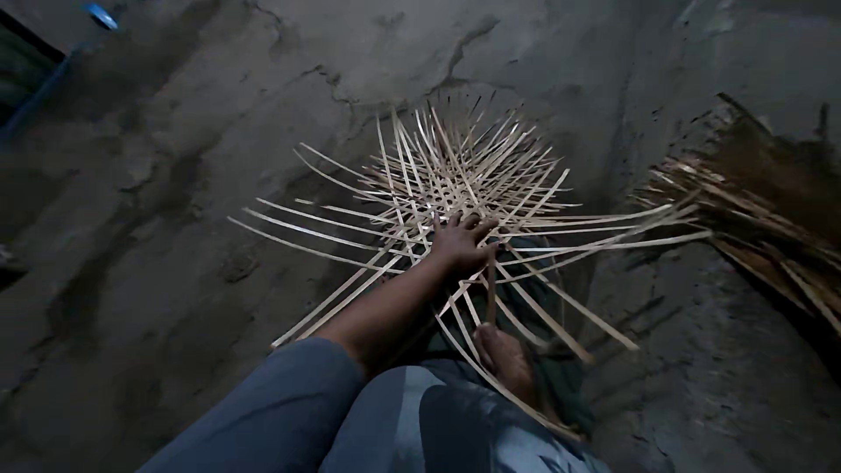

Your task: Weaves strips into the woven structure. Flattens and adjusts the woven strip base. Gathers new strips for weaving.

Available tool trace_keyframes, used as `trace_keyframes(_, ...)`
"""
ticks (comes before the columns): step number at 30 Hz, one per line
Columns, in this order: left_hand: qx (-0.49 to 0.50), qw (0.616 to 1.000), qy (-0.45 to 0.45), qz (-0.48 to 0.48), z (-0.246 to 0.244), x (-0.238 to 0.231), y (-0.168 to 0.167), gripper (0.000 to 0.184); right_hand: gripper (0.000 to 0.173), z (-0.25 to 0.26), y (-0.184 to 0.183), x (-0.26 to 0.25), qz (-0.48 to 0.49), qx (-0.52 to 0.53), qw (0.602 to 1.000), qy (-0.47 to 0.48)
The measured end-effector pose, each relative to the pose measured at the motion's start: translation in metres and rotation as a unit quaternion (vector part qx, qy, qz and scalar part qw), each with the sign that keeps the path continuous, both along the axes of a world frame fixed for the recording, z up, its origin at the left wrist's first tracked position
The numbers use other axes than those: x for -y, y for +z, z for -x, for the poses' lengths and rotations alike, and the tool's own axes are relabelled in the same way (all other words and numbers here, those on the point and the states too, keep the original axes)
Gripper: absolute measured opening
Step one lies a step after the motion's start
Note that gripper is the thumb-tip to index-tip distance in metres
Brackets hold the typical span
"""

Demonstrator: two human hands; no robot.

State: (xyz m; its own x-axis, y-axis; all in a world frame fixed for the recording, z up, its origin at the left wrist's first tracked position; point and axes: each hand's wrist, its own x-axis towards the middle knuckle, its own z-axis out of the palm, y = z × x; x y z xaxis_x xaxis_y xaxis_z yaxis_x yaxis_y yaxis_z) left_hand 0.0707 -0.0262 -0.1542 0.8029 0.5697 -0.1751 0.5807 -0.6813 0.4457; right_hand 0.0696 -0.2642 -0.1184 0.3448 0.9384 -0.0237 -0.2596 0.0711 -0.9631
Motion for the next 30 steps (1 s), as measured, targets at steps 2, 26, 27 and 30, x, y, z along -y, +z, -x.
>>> trace_keyframes(2, -0.002, 1.0, -0.003, -0.003, -0.003, -0.002, -0.001, 0.064, 0.036, -0.001, 0.002, 0.007, -0.002, -0.01, 1.0, -0.004)
trace_keyframes(26, 0.018, 0.995, 0.087, -0.048, -0.002, -0.024, 0.011, 0.07, 0.036, -0.03, -0.001, 0.001, -0.102, 0.458, 0.882, -0.038)
trace_keyframes(27, 0.012, 0.995, 0.085, -0.042, 0.007, -0.024, 0.015, 0.072, 0.035, -0.033, 0.0, -0.002, -0.117, 0.476, 0.871, -0.032)
trace_keyframes(30, -0.024, 0.998, 0.066, 0.008, 0.035, -0.024, 0.021, 0.072, 0.041, -0.037, 0.007, -0.007, -0.124, 0.503, 0.855, 0.012)
